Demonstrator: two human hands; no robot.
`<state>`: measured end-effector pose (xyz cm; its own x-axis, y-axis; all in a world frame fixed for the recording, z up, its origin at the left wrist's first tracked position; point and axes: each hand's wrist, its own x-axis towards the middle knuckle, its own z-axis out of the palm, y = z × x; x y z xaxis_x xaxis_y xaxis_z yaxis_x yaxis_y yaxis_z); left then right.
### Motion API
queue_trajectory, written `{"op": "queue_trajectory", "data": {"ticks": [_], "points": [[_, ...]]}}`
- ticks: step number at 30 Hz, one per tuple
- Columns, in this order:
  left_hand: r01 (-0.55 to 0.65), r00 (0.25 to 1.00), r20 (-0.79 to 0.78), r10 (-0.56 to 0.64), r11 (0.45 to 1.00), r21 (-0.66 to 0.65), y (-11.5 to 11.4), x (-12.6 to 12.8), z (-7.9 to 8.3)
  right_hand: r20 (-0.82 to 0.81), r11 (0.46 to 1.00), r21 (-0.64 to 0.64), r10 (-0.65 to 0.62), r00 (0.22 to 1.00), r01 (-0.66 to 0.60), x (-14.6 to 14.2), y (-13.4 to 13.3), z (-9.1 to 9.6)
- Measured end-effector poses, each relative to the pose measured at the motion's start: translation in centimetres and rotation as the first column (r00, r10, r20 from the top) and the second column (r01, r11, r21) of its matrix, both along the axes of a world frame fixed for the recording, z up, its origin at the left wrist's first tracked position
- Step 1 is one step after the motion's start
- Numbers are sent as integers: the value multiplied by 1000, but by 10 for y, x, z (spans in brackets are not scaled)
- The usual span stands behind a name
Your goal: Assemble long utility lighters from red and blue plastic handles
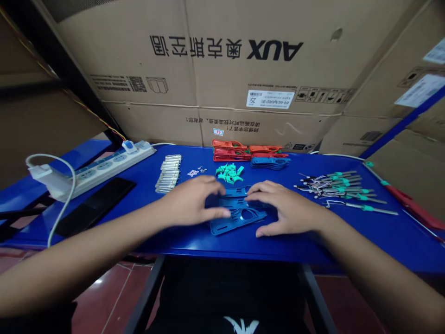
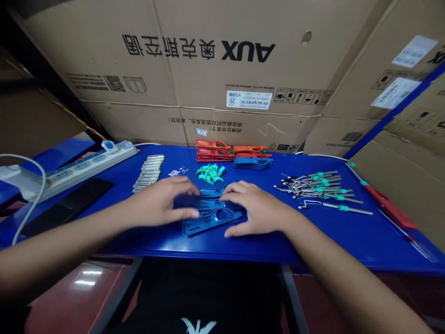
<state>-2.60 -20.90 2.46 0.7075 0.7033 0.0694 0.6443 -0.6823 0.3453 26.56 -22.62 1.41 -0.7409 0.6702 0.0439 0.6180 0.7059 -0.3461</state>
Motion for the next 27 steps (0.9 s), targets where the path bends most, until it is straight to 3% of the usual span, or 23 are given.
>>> {"op": "queue_trajectory", "data": {"ticks": [2,5,10,21,27], "points": [[-45,997,-68,41,997,-69,-24,-7,-6,20,1000,19,-12,1000,12,-7,-10,-3],[-116,989,-103,110,992,-51,-39,-10,-19,21,997,28,-67,998,67,-15,-20,-10],[-113,992,-64,108,992,-65,-34,-9,-29,-18,996,19,-90,996,91,-17,-25,-18],[-89,995,41,90,996,-26,-32,-13,-22,-152,987,128,-78,985,98,-23,-23,-26],[-27,997,68,25,999,28,-32,-16,-22,-110,986,146,-61,992,76,-21,-26,-31]]}}
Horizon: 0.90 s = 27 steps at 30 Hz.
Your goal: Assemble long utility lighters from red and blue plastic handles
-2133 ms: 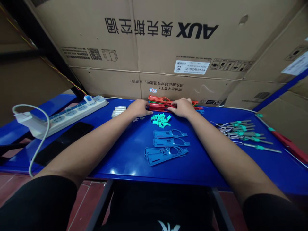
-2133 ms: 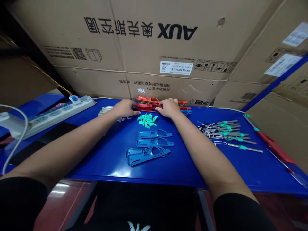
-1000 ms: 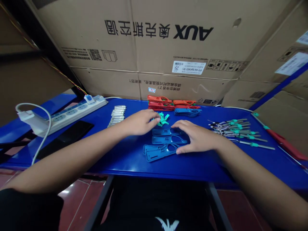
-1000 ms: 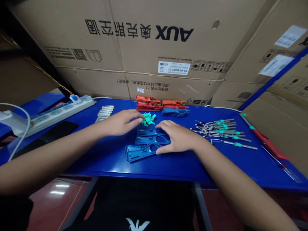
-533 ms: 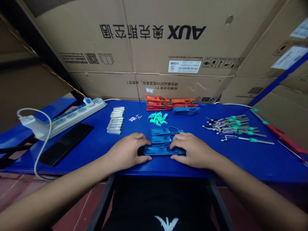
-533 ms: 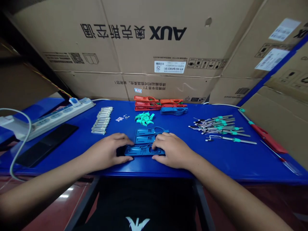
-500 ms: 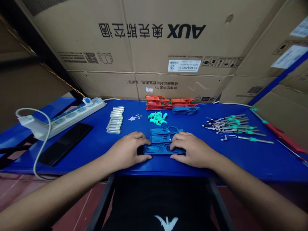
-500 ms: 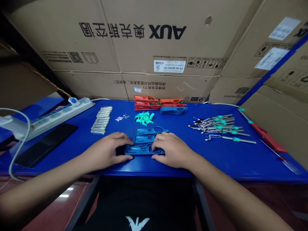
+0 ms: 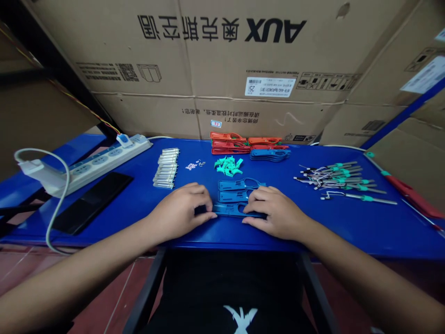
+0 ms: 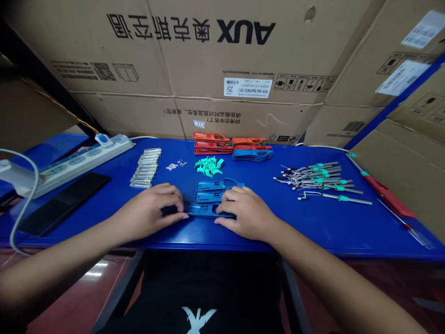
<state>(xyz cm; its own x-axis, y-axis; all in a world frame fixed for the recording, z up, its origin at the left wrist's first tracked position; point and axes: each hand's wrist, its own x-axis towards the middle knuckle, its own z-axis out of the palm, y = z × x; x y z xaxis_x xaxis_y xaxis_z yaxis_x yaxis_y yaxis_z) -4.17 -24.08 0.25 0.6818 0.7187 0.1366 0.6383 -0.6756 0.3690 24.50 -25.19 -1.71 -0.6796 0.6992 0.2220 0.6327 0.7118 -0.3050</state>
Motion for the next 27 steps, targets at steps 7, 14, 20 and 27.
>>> {"op": "queue_trajectory", "data": {"ticks": [7,14,20,27], "points": [[-86,993,-80,82,995,-47,5,2,-1,-27,975,-95,-203,979,200,3,-5,2],[-65,986,-160,48,992,-108,13,5,-1,10,954,-145,-265,964,264,6,-8,4],[-79,982,-177,58,990,-113,12,3,-1,10,950,-167,-264,964,262,6,-12,4],[-72,988,-140,59,994,-85,10,3,2,28,950,-153,-272,962,273,7,-14,1]]}}
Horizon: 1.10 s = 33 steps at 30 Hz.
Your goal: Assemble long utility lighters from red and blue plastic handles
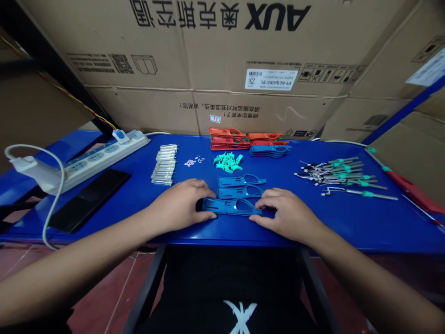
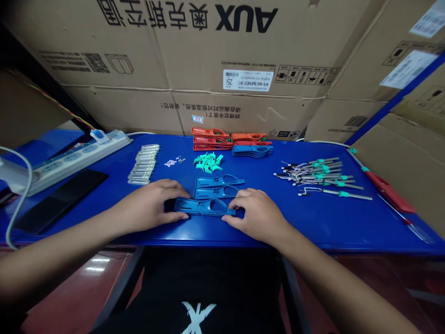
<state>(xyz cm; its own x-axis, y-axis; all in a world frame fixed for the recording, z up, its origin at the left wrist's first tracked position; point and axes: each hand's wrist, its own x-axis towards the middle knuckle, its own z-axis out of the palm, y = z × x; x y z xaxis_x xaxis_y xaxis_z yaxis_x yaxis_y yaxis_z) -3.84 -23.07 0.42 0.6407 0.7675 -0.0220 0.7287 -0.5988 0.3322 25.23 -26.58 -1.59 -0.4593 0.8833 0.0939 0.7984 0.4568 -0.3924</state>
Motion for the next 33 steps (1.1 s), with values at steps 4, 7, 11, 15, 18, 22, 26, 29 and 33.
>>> {"op": "queue_trajectory", "data": {"ticks": [4,7,11,15,18,22,26,29,33], "points": [[12,1000,-14,-12,999,-32,0,0,-4,39,1000,-17,13,999,-12,0,-1,0],[32,999,-5,-32,999,-43,1,0,-2,62,999,-17,51,997,-50,2,1,4],[32,999,-18,-32,999,12,6,6,10,81,993,65,94,992,-99,15,15,16],[34,999,-34,-32,997,73,23,23,16,131,991,80,92,987,-103,31,41,26],[48,998,-47,-45,997,58,35,34,11,207,995,48,81,975,-93,35,54,28],[60,997,-61,-57,997,49,40,37,4,244,994,-31,109,964,-105,33,59,25],[77,995,-72,-73,996,47,38,36,2,264,991,-69,127,956,-112,30,59,22],[86,993,-84,-82,995,46,38,36,2,276,991,-62,133,952,-120,28,57,20],[91,991,-101,-85,994,64,36,37,0,275,992,-49,126,953,-117,27,52,19]]}}
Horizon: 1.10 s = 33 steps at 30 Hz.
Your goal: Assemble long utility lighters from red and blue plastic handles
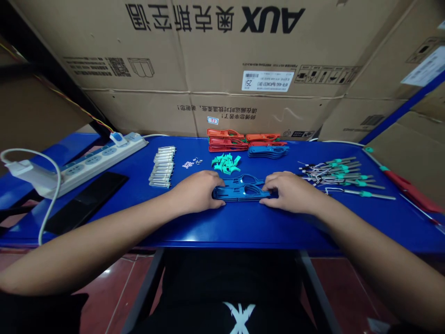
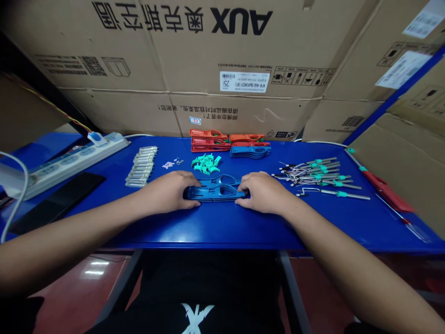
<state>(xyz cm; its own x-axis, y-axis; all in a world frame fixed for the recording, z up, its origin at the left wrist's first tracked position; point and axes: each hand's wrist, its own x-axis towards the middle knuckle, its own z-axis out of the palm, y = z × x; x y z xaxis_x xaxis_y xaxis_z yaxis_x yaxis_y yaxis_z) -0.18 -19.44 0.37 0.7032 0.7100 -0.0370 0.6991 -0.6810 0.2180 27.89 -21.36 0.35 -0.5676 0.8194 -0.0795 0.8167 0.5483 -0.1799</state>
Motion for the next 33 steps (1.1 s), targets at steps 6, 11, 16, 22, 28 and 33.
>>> {"op": "queue_trajectory", "data": {"ticks": [6,11,16,22,28,33], "points": [[-7,1000,-19,7,1000,5,-5,1,3,-3,997,54,46,999,-46,2,-1,7],[-32,999,-26,33,999,5,4,4,12,19,990,116,80,997,-82,3,12,18],[-75,996,-50,75,997,-6,18,6,21,-39,986,116,122,992,-117,8,33,18],[-116,989,-98,113,993,-30,36,13,22,-53,990,110,89,995,-83,11,46,8],[-77,995,-66,77,997,6,37,14,13,4,997,62,49,999,-49,8,45,7],[-62,988,-139,62,998,6,31,17,14,106,999,23,43,993,-45,3,51,9]]}}
